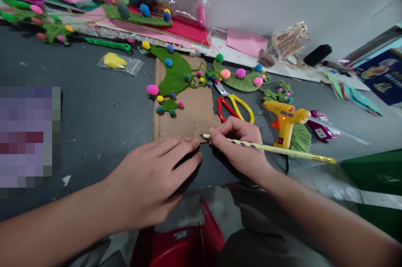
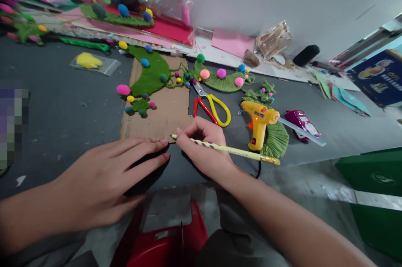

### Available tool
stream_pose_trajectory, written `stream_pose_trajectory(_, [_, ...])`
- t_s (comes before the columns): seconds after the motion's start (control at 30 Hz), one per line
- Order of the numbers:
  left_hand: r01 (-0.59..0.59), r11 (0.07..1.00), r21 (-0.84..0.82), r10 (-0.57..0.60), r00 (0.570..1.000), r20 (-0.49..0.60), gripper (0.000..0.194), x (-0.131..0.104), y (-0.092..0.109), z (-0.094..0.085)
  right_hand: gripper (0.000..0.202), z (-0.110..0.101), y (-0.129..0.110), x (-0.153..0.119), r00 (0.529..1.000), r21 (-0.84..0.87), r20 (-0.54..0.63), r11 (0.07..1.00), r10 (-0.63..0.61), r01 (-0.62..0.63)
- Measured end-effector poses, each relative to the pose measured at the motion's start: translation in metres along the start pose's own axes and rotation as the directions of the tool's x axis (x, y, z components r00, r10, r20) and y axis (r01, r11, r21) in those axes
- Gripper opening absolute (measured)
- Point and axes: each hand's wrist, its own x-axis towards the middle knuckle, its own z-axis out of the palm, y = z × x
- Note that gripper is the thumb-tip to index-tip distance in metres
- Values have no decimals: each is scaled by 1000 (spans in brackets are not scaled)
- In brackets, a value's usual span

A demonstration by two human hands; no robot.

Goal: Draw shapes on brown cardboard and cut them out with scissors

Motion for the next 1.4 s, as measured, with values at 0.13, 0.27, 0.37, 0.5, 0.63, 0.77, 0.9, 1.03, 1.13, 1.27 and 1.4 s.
stream_pose_trajectory(0.13, [-17, 1000, 0, 17, 1000, -6, 46, 0, -1, 0, 26, 1, -1, 0, 1000, -10, -11, 1000, -6, 6])
stream_pose_trajectory(0.27, [-4, 1000, -7, 4, 1000, -4, 43, 0, -1, 0, 27, 0, -2, -1, 1000, -29, -18, 1000, -6, 6])
stream_pose_trajectory(0.37, [-32, 999, -22, 32, 999, -32, 42, -1, -1, 2, 27, -1, -2, 0, 999, -66, -48, 998, -9, 6])
stream_pose_trajectory(0.5, [-57, 998, -40, 54, 997, -60, 42, -1, -2, 5, 27, 1, -3, -1, 999, -57, -49, 998, -10, 7])
stream_pose_trajectory(0.63, [-72, 997, -42, 69, 995, -71, 43, -2, -4, 7, 27, 4, -5, -3, 1000, -22, -21, 1000, 10, -10])
stream_pose_trajectory(0.77, [-79, 996, -35, 75, 994, -82, 40, -4, -5, 7, 27, 2, -7, -2, 998, -65, -65, 998, -15, 11])
stream_pose_trajectory(0.9, [-97, 995, -40, 93, 992, -79, 40, -3, -5, 6, 26, 0, -6, -1, 998, -48, -59, 999, -6, 3])
stream_pose_trajectory(1.03, [-106, 990, -96, 102, 994, -46, 43, -2, -6, 5, 27, -2, -4, -4, 998, -26, -57, 1000, 1, -2])
stream_pose_trajectory(1.13, [-95, 987, -133, 99, 995, 22, 50, 0, -6, 5, 27, -5, -5, -7, 998, -27, -67, 1000, -5, 3])
stream_pose_trajectory(1.27, [-89, 981, -173, 114, 983, 141, 69, 4, -6, 5, 24, -9, -6, -8, 998, -2, -67, 1000, 12, -12])
stream_pose_trajectory(1.4, [-96, 977, -192, 125, 981, 146, 68, 8, -5, 5, 28, -10, -5, -6, 994, 5, -96, 999, 46, -46])
